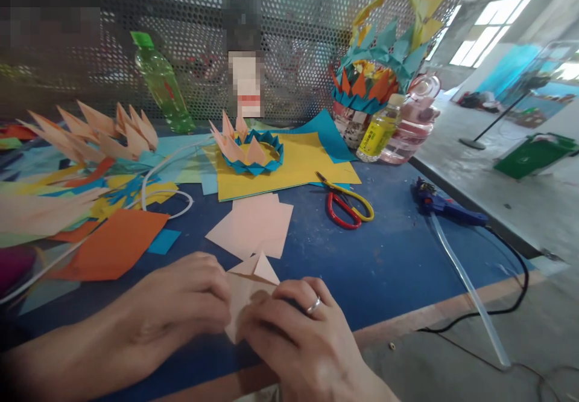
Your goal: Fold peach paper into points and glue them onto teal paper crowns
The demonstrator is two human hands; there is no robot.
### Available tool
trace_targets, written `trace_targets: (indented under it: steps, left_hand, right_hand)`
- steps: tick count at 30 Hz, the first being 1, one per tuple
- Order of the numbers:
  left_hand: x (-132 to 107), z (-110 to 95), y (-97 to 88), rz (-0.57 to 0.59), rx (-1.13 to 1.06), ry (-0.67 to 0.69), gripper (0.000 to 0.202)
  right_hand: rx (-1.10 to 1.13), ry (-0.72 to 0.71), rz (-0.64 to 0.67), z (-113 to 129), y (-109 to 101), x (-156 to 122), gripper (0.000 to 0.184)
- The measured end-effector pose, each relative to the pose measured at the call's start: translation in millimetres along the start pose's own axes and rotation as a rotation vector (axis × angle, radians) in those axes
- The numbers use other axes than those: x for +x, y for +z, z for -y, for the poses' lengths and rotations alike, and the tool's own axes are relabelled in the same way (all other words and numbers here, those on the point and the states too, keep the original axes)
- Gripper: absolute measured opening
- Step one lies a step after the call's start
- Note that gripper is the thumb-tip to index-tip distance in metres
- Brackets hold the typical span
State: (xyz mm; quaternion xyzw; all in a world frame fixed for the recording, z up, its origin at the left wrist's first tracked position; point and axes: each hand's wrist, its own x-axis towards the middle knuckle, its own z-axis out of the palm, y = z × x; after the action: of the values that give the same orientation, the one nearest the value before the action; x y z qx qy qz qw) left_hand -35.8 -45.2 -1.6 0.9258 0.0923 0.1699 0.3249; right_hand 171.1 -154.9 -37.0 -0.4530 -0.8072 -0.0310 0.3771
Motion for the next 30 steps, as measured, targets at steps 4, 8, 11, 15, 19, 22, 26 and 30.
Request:
trace_targets:
  steps: [4, 8, 11, 15, 19, 22, 26, 30]
  left_hand:
    - [-2, 4, 9.5, -0.057, 0.003, -0.053, 0.020]
    - [0, 7, 17.2, -0.068, -0.010, -0.082, 0.019]
    - [3, 8, 19.5, -0.052, -0.018, -0.082, 0.019]
    - [4, 9, 20.9, -0.016, -0.012, -0.088, 0.018]
    - [4, 8, 21.7, -0.032, 0.006, -0.115, 0.019]
    - [5, 6, 21.6, -0.012, 0.011, -0.130, 0.021]
    - [5, 4, 21.1, 0.000, 0.017, -0.139, 0.021]
    - [6, 2, 20.9, -0.004, 0.015, -0.134, 0.022]
  right_hand:
    - [-0.022, -0.071, 0.064, -1, -5, 2, 0.017]
    - [-0.037, -0.089, 0.012, 2, -3, 7, 0.011]
    - [-0.057, -0.088, -0.012, 4, 1, 9, 0.015]
    - [-0.057, -0.097, -0.007, 3, 2, 9, 0.017]
    - [-0.049, -0.115, 0.023, 2, 0, 7, 0.014]
    - [-0.042, -0.113, 0.043, 1, -1, 5, 0.012]
    - [-0.046, -0.130, 0.044, 1, -1, 4, 0.011]
    - [-0.056, -0.129, 0.046, 1, -2, 5, 0.011]
